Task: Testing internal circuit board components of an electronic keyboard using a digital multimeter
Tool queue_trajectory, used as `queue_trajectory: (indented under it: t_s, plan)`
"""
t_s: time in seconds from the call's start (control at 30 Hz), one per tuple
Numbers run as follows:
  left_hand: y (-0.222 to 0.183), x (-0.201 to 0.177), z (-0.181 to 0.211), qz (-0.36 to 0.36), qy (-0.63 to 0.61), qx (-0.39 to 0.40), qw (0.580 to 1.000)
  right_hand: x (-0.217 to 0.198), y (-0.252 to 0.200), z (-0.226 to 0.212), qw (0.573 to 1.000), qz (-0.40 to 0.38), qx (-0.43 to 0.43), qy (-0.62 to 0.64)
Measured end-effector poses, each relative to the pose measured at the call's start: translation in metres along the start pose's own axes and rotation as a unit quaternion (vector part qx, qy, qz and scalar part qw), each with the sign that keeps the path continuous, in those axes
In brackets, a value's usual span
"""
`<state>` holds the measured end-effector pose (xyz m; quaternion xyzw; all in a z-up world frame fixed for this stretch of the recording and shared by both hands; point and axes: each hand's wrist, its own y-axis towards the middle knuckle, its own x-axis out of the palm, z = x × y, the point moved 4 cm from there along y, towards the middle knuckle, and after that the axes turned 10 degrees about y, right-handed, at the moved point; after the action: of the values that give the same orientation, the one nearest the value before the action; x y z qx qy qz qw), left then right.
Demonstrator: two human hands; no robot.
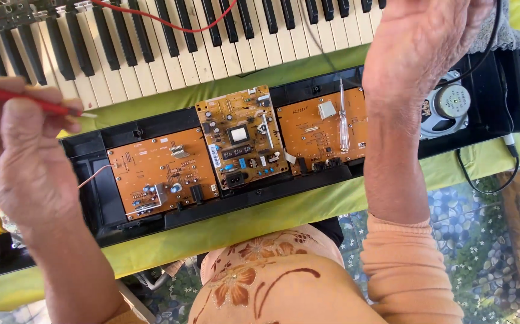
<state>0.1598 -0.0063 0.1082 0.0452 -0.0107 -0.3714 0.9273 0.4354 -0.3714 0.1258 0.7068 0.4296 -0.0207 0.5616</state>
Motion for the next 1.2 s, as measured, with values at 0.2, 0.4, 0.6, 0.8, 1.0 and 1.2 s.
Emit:
queue_trajectory:
  t_s: [0.2, 0.4, 0.6, 0.8, 1.0, 1.2]
  plan:
    - [0.018, 0.053, -0.003, -0.145, 0.051, 0.162, 0.975, 0.03, -0.039, -0.029, 0.694, -0.115, 0.247, 0.667]
    - [0.025, 0.08, -0.024, -0.227, 0.061, 0.136, 0.962, 0.055, -0.073, -0.066, 0.661, -0.294, 0.181, 0.667]
    - [0.027, 0.087, -0.037, -0.256, 0.087, 0.136, 0.953, 0.06, -0.1, -0.096, 0.672, -0.34, 0.173, 0.635]
    - [0.034, 0.075, -0.036, -0.182, 0.08, 0.164, 0.966, 0.053, -0.096, -0.122, 0.718, -0.305, 0.026, 0.625]
    - [0.039, 0.053, -0.034, -0.13, 0.092, 0.169, 0.973, 0.038, -0.048, -0.112, 0.801, -0.195, -0.077, 0.56]
    - [0.05, 0.034, -0.057, -0.09, -0.004, 0.053, 0.994, 0.022, -0.028, -0.093, 0.758, -0.132, 0.034, 0.638]
